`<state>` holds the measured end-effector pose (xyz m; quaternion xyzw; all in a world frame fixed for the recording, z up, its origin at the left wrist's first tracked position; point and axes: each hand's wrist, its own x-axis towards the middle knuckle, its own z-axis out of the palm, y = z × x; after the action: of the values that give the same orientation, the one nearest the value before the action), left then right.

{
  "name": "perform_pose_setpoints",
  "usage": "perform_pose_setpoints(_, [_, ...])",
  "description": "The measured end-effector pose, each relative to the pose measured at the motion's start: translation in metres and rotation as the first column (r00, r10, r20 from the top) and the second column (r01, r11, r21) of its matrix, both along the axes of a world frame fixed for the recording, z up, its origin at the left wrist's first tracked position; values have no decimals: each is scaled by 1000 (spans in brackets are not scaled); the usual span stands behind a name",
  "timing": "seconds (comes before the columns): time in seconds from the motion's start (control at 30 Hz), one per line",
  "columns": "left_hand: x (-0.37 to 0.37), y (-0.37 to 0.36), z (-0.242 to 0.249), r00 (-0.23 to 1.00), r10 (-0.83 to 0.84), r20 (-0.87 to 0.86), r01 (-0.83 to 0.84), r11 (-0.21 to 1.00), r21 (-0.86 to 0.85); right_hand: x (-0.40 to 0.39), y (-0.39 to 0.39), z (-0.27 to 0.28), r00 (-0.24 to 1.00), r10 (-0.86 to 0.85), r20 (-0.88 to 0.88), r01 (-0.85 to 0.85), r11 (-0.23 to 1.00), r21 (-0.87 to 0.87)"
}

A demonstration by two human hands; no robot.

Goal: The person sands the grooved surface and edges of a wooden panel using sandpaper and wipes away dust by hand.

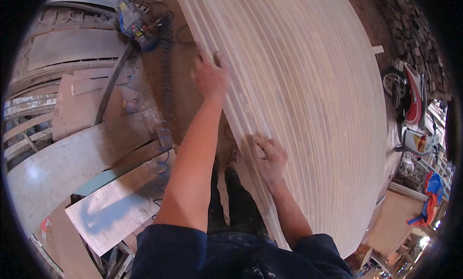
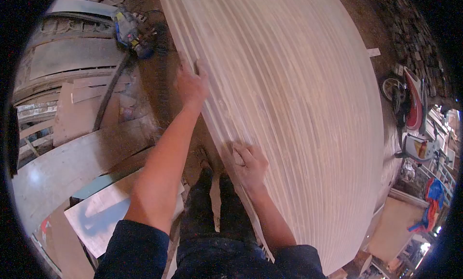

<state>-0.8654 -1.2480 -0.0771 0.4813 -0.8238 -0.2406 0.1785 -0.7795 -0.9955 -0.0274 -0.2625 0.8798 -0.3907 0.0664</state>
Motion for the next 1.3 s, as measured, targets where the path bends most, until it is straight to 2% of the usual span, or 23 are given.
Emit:
perform_pose_setpoints(0.03, [0, -1, 3, 999, 2, 52, -3, 1000, 10, 0, -3, 3, 999, -14, 36, 14, 1000, -3])
perform_pose_setpoints(0.1, [2, 1, 7, 999, 3, 42, -5, 999, 49, 2, -4, 5, 996, -30, 80, 30, 1000, 4])
perform_pose_setpoints(0.13, [2, 1, 8, 1000, 2, 26, -4, 996, 85, -4, -8, 2, 997, 8, 74, -4, 999, -48])
perform_pose_setpoints(0.2, [2, 1, -1, 1000, -1, 20, 0, 999, 45, -5, -7, -1, 997, 42, 63, -35, 994, -104])
perform_pose_setpoints(0.27, [-1, -2, 0, 1000, 0, 6, 0, 1000, 1, 2, 3, -4, 999, 44, 16, -44, 999, -25])
perform_pose_setpoints(0.33, [1, 2, 3, 1000, 5, -21, -4, 998, 68, -1, -5, -4, 999, 52, 8, -52, 997, -50])
perform_pose_setpoints(0.4, [1, 3, 3, 1000, 7, -27, -5, 998, 64, -5, -9, -4, 998, 59, 0, -59, 995, -75])
perform_pose_setpoints(0.47, [1, 2, 3, 999, 6, -35, -4, 998, 56, -8, -12, 0, 995, 88, 39, -89, 996, 23])
perform_pose_setpoints(0.57, [-2, -3, 1, 998, -11, -66, 14, 999, 39, 6, 3, -15, 998, 49, -47, -52, 996, -66])
perform_pose_setpoints(0.63, [2, 1, 2, 999, -12, -33, 15, 996, 94, -3, -14, -2, 996, 66, -57, -70, 996, -59])
perform_pose_setpoints(0.77, [-1, 0, 2, 998, -6, -58, 10, 998, 68, -6, -16, -2, 989, 73, -127, -75, 997, -12])
perform_pose_setpoints(0.87, [2, -1, 3, 1000, -7, -10, 8, 997, 80, 1, -10, -4, 995, 58, -84, -62, 997, -39])
perform_pose_setpoints(0.97, [2, 3, 3, 999, -16, -33, 19, 997, 72, -9, -22, -2, 993, 93, -68, -93, 996, 12])
perform_pose_setpoints(1.07, [-1, -2, 5, 999, -2, -44, 5, 997, 73, 3, -8, -6, 997, 57, -48, -58, 998, -3])
perform_pose_setpoints(1.3, [1, 1, 4, 1000, -14, -17, 16, 995, 97, -6, -18, -2, 988, 95, -122, -97, 995, -14])
